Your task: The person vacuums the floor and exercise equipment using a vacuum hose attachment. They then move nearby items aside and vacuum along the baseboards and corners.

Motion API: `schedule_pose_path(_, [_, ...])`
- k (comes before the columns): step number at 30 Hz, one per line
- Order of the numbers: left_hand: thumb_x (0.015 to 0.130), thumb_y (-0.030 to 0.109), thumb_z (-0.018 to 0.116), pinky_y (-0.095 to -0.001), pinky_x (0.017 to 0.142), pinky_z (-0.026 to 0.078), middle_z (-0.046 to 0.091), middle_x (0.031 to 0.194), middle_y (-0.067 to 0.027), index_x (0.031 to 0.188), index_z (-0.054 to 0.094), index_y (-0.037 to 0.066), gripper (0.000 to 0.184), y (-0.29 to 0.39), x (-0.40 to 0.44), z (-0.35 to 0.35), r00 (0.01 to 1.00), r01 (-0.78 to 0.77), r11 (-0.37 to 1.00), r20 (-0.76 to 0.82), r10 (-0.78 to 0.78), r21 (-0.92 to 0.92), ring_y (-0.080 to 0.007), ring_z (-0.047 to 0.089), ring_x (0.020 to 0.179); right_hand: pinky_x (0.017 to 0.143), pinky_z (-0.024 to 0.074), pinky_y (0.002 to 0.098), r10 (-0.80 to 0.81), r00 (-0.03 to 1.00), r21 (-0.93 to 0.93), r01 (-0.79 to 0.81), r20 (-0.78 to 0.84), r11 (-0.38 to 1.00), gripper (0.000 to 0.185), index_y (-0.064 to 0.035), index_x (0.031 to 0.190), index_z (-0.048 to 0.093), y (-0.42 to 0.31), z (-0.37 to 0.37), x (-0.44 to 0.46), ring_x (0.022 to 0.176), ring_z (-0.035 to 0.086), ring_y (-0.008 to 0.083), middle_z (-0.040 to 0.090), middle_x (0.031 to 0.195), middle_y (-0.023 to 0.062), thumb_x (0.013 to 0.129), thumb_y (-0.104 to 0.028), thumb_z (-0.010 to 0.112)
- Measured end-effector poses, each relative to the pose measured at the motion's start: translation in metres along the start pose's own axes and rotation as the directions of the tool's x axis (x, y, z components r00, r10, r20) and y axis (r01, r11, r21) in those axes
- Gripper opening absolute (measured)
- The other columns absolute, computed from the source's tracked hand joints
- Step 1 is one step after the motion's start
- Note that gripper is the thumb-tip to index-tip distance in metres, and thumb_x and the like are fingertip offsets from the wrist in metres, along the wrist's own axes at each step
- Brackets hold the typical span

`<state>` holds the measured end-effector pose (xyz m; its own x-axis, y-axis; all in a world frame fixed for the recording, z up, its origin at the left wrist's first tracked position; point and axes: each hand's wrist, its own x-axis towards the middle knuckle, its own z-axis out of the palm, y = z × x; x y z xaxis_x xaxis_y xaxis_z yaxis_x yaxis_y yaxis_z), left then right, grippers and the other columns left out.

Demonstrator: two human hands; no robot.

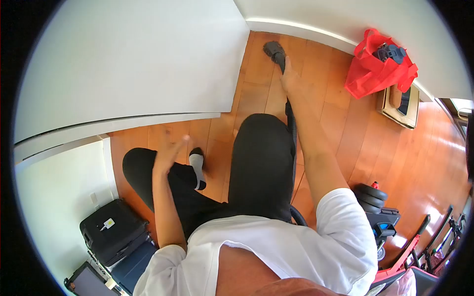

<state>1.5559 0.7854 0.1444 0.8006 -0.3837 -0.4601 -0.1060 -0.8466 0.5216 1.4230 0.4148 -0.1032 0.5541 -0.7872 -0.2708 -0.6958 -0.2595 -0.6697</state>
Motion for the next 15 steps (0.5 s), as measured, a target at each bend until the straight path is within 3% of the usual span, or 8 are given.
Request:
schedule_pose_path(1, [0.086,0.025,0.073,-0.0372,0.095,0.045,0.045,0.140,-0.0169,0.151,0.022,0.004,0.085,0.027,-0.018,-0.012,0.996,-0.013,0.975,-0.089,-0.007,-0.224,-0.0291,0.047,0.125,0.081,0.0488,0.0493,0.017,1.000,-0.003,-0.017,-0.007,1.000,0.077,-0.0144,0.153,0.017,0.004,0.006,0.001,0.094,0.064,0.0429,0.064,0.105,0.0302,0.087,-0.010,0.057])
schedule_pose_path(3, [0.085,0.022,0.073,-0.0393,0.105,0.039,0.025,0.151,-0.0213,0.153,0.006,0.005,0.097,0.066,-0.032,-0.022,0.884,-0.358,0.868,-0.425,0.196,-0.345,-0.0296,0.036,0.136,0.081,0.0491,0.0489,0.040,0.999,0.065,-0.038,-0.030,0.997,0.079,-0.0125,0.152,0.019,0.007,0.009,-0.005,0.095,0.065,0.0426,0.064,0.104,0.0299,0.085,-0.010,0.062])
schedule_pose_path(6, [0.086,0.023,0.074,-0.0397,0.113,0.029,0.014,0.156,-0.0205,0.153,-0.002,0.006,0.103,0.076,-0.012,-0.036,0.801,-0.517,0.803,-0.497,0.332,-0.296,-0.0279,0.026,0.141,0.084,0.0493,0.0491,0.122,0.992,0.276,-0.108,-0.034,0.955,0.069,-0.0100,0.146,0.028,0.001,0.007,-0.031,0.098,0.064,0.0433,0.065,0.105,0.0299,0.086,-0.013,0.062])
schedule_pose_path(8, [0.086,0.023,0.074,-0.0393,0.115,0.025,0.015,0.156,-0.0199,0.153,0.001,0.003,0.101,0.093,-0.005,-0.026,0.777,-0.529,0.785,-0.557,0.295,-0.322,-0.0284,0.026,0.141,0.081,0.0503,0.0486,0.249,0.969,0.390,-0.234,0.012,0.891,0.065,-0.0080,0.140,0.035,0.006,0.009,-0.054,0.095,0.065,0.0424,0.065,0.102,0.0289,0.083,-0.014,0.066])
schedule_pose_path(11, [0.087,0.022,0.073,-0.0393,0.115,0.026,0.022,0.153,-0.0194,0.150,0.012,-0.004,0.092,0.105,-0.010,-0.019,0.770,-0.533,0.778,-0.572,0.283,-0.333,-0.0285,0.029,0.140,0.077,0.0508,0.0487,0.281,0.951,0.393,-0.308,0.125,0.867,0.054,-0.0047,0.129,0.042,0.023,0.019,-0.092,0.092,0.065,0.0431,0.066,0.096,0.0285,0.082,-0.015,0.067])
schedule_pose_path(15, [0.088,0.022,0.071,-0.0385,0.112,0.030,0.037,0.145,-0.0193,0.145,0.030,-0.006,0.076,0.102,-0.010,-0.021,0.783,-0.498,0.813,-0.559,0.271,-0.303,-0.0277,0.039,0.133,0.074,0.0501,0.0513,0.176,0.974,0.166,-0.198,0.140,0.966,0.043,-0.0031,0.116,0.045,0.038,0.028,-0.192,0.089,0.064,0.0474,0.064,0.089,0.0304,0.083,-0.021,0.068])
